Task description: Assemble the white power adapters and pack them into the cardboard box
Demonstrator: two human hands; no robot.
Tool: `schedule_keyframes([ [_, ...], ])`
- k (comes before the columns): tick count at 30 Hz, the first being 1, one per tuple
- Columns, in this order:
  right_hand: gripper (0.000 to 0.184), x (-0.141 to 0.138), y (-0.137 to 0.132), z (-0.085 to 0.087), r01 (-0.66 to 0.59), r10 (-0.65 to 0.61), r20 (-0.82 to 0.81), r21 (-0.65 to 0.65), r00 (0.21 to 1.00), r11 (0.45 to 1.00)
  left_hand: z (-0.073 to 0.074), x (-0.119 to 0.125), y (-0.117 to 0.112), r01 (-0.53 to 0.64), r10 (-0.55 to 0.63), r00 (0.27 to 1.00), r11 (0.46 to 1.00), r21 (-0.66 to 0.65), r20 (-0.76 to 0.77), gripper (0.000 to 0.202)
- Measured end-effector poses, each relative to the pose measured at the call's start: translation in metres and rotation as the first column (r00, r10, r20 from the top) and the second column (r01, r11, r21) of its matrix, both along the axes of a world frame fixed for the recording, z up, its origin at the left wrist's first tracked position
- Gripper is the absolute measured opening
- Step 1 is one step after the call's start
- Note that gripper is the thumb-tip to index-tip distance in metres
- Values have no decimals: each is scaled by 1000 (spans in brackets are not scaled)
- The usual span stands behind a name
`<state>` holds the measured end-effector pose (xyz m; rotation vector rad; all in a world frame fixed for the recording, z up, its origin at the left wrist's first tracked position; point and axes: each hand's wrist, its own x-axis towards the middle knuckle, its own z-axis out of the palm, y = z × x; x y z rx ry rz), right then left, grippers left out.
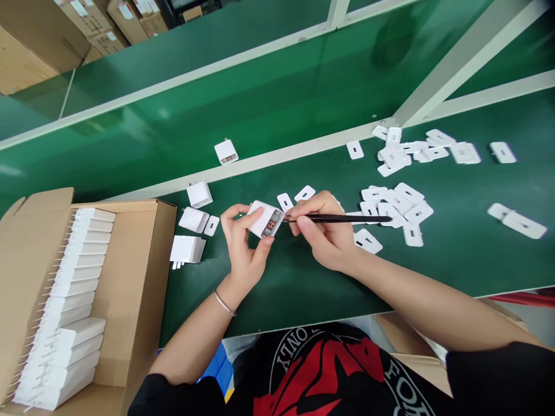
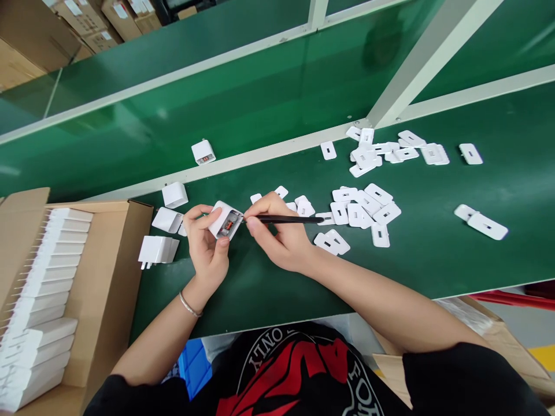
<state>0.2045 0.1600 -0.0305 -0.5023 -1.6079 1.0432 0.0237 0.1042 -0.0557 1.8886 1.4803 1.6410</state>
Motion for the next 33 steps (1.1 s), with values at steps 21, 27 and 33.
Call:
schedule_keyframes([
  [21, 31, 60, 86, -11, 217, -315, 827, 239, 465, 947, -3, 5, 7, 77, 62, 886, 958, -277, 460, 44],
  [27, 21, 60, 91, -15, 22, -12, 839, 0, 544, 1000, -5, 4, 11, 93, 107, 824, 943, -319, 557, 51],
  [33, 24, 43, 87, -15, 168, -174, 713, 80, 679, 982, -10, 4, 14, 190, 77, 781, 916, -354, 620, 61],
])
